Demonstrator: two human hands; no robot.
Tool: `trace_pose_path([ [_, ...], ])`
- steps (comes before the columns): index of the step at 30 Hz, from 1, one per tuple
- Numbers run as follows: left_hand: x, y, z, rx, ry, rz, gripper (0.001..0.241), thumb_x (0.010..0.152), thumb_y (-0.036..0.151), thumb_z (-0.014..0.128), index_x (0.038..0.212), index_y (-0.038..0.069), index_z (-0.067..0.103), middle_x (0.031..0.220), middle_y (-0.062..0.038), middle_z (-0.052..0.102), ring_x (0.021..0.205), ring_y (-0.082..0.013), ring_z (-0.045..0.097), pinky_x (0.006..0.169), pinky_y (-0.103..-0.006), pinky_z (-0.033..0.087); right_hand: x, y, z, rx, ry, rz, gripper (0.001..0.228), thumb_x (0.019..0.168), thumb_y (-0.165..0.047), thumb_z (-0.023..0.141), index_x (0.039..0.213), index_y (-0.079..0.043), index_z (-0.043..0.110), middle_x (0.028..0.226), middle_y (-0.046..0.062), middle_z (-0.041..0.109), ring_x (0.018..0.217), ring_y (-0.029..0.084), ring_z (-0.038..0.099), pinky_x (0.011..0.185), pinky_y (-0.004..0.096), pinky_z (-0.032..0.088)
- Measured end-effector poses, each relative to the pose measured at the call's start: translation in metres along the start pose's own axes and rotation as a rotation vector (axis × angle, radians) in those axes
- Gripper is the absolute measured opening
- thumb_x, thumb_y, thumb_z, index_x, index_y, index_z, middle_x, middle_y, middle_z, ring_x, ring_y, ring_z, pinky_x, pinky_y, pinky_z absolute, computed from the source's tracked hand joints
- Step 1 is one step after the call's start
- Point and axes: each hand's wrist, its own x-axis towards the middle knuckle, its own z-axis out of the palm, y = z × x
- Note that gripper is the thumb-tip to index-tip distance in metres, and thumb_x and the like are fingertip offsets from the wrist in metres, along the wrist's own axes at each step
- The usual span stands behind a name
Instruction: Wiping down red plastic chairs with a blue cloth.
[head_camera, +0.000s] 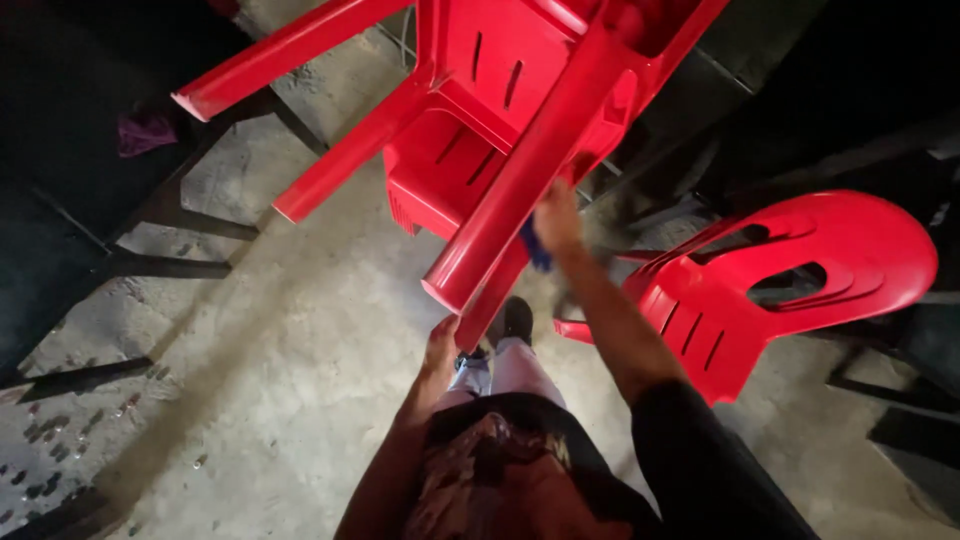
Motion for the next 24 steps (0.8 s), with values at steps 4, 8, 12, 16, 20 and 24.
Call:
trace_pose_path([
  [4,0.011,-0.038,-0.032,-0.311,0.07,-0.275,0.045,0.108,0.041,0.048,0.131,0.003,0.056,0.12,-0.011,0.067,0.108,-0.0257,0.066,0.096,-0.0425,0.052,0.009,-0.055,-0.021,-0.647,0.081,-0.434,0.039,0.095,-0.024,0.056,0.131,-0.013,0.063,0.129,0.017,0.062,0.119,0.041,0.054,0.1,0.055,0.045],
  [8,0.018,-0.053,-0.044,-0.686,-0.049,-0.374,0.065,0.107,0.051,0.042,0.132,-0.008,0.053,0.13,-0.022,0.064,0.121,-0.033,0.063,0.106,-0.0462,0.052,-0.077,-0.073,0.005,-0.952,-0.2,-0.523,0.067,0.07,-0.044,0.063,0.128,-0.012,0.065,0.137,0.016,0.055,0.133,0.042,0.041,0.106,0.071,0.026],
  [12,-0.004,-0.006,-0.02,-0.656,-0.043,-0.442,0.077,0.101,0.058,0.036,0.137,-0.007,0.054,0.136,-0.02,0.063,0.124,-0.0331,0.062,0.106,-0.0451,0.051,-0.076,-0.102,-0.023,-0.974,-0.258,-0.482,0.064,0.076,-0.044,0.06,0.132,-0.014,0.064,0.141,0.015,0.054,0.135,0.04,0.041,0.106,0.075,0.019],
  [16,0.0,-0.02,-0.036,-0.899,-0.349,-0.377,0.081,0.105,0.064,0.037,0.137,-0.009,0.052,0.13,-0.024,0.063,0.115,-0.0366,0.063,0.098,-0.0457,0.05,-0.059,-0.117,-0.032,-0.981,-0.33,-0.442,0.06,0.084,-0.044,0.056,0.137,-0.018,0.061,0.147,0.013,0.053,0.138,0.038,0.041,0.106,0.079,0.011],
  [20,-0.012,0.008,-0.015,-0.707,0.037,-0.481,0.072,0.099,0.067,0.04,0.108,-0.003,0.056,0.116,-0.023,0.069,0.107,-0.0356,0.068,0.1,-0.0447,0.052,-0.043,-0.113,-0.039,-0.997,-0.404,-0.386,0.056,0.092,-0.044,0.051,0.142,-0.021,0.059,0.152,0.011,0.051,0.141,0.035,0.041,0.106,0.084,0.003],
  [24,-0.009,-0.013,-0.024,-0.717,-0.035,-0.431,0.069,0.1,0.064,0.041,0.101,-0.002,0.06,0.107,-0.022,0.072,0.104,-0.0348,0.069,0.101,-0.0446,0.052,-0.042,-0.082,-0.02,-1.007,-0.458,-0.341,0.053,0.098,-0.044,0.048,0.145,-0.023,0.058,0.156,0.01,0.05,0.144,0.033,0.041,0.106,0.087,-0.004],
])
